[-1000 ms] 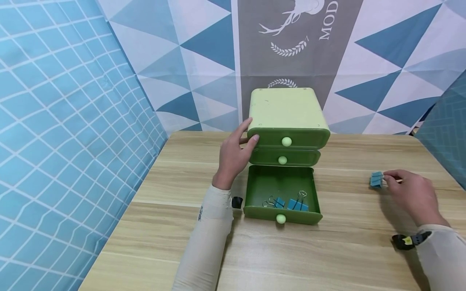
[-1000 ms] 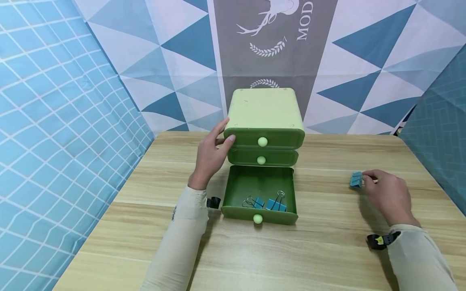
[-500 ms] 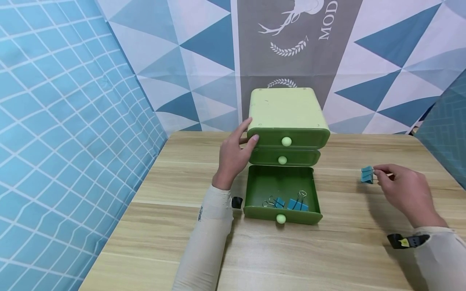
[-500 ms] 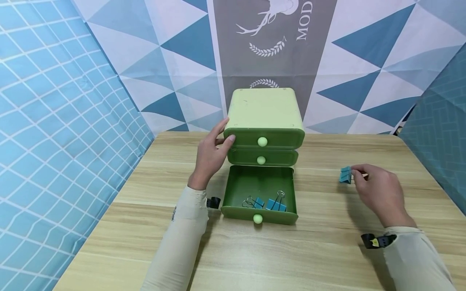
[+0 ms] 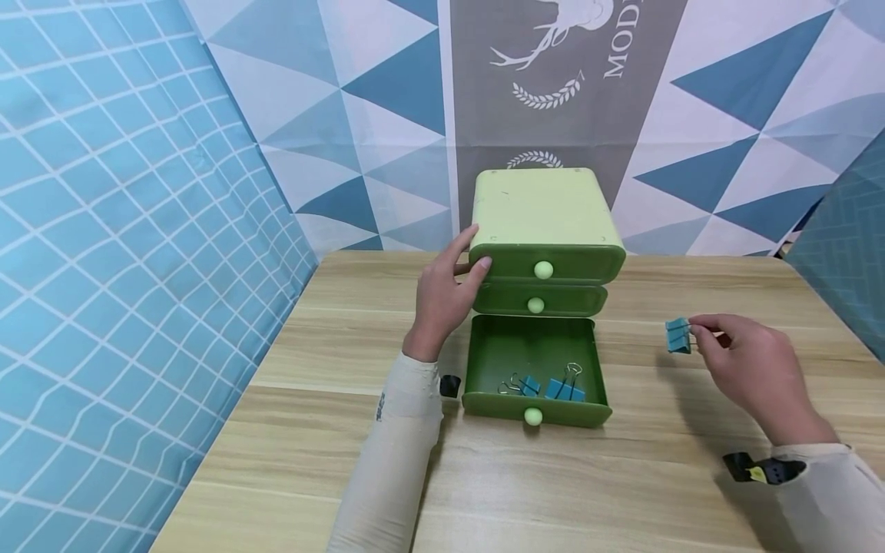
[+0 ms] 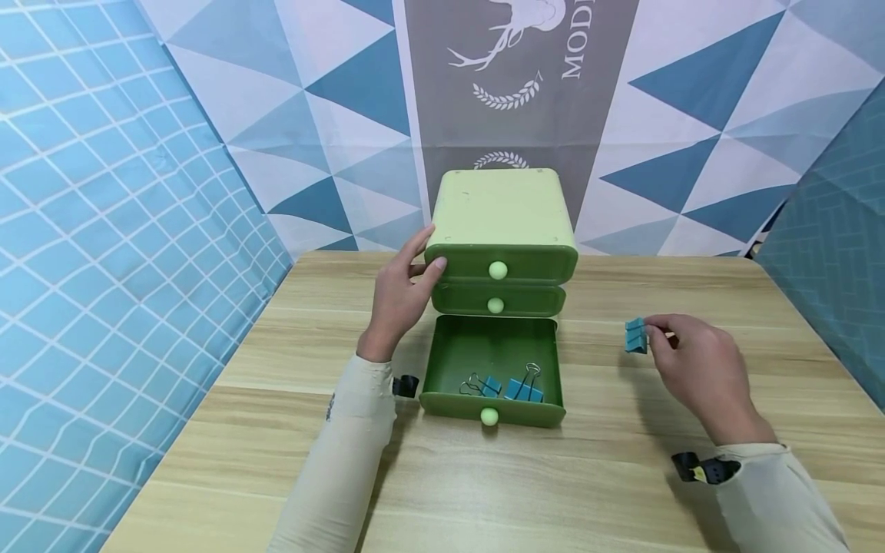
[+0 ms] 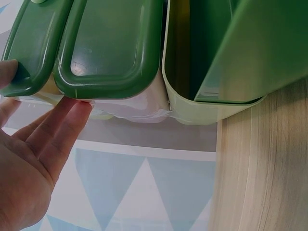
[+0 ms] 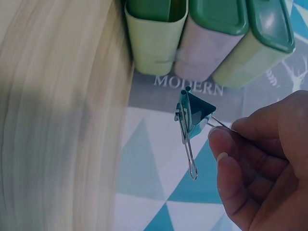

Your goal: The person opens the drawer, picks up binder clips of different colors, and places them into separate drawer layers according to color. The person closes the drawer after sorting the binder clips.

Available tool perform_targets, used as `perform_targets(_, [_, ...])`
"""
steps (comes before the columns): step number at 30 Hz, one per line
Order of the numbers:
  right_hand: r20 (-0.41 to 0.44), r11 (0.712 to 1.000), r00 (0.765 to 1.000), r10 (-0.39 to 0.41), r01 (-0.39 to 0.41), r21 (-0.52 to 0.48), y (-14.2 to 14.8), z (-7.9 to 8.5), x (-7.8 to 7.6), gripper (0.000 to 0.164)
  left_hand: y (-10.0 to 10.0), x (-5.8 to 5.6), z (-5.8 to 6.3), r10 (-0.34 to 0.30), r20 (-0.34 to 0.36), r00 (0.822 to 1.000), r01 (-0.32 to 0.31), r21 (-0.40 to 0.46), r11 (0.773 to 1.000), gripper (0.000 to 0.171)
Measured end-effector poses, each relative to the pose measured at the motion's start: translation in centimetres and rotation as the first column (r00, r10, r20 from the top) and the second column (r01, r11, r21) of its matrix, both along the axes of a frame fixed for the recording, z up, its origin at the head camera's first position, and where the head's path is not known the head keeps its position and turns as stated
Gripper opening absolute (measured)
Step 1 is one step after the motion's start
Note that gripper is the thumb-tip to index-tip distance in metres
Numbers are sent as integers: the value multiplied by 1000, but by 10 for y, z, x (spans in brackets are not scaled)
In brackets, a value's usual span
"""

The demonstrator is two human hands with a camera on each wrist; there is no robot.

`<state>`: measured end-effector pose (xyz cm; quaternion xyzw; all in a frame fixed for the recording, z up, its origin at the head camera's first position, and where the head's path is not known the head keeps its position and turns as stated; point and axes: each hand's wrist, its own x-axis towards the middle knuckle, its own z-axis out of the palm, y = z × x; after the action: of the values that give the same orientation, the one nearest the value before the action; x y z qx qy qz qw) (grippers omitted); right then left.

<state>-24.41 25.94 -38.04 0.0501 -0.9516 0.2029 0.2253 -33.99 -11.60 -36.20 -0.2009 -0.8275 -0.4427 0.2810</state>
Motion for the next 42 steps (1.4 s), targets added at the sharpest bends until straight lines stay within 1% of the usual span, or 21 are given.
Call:
perform_targets(5, [-27, 1000, 999, 25, -25, 2, -11, 2, 3, 21, 0, 0, 0, 2, -6, 1000, -2, 3, 1000, 50])
perform_targets(12, [-121, 995, 988, 97, -96, 10, -28, 0, 6, 19, 0, -1, -1, 0, -10, 1000, 0, 6, 1000, 49])
perform_targets(20, [-143, 990, 979, 143, -142, 16, -43, 3, 9, 18, 0, -1, -1, -5, -20, 1000, 5, 6, 1000, 49])
perform_targets(24, [-178, 984, 968, 175, -172, 37, -50, 5, 10, 17, 0, -1, -2, -2, -24, 1000, 2, 5, 1000, 49])
perform_targets(26, [-201, 980, 959, 198, -192, 48, -55, 6, 11, 17, 0, -2, -2, 0, -24, 1000, 0, 4, 1000, 49])
perform_targets(31, [-228, 967, 940, 254, -248, 55, -69, 11, 13, 19, 0, -2, -2, 2, -24, 1000, -2, 2, 1000, 50])
perform_targets(36, [-237, 957, 928, 289, -286, 48, -83, 13, 13, 18, 0, -2, -2, 3, -29, 1000, -3, 6, 1000, 50])
perform_targets(39, [-218, 951, 926, 308, -307, 41, -91, 12, 13, 16, 0, -3, -2, 3, -31, 1000, -3, 6, 1000, 50])
perform_targets(42, [-186, 945, 928, 323, -326, 14, -99, 10, 13, 15, 0, -3, -3, 3, -30, 1000, -3, 4, 1000, 50])
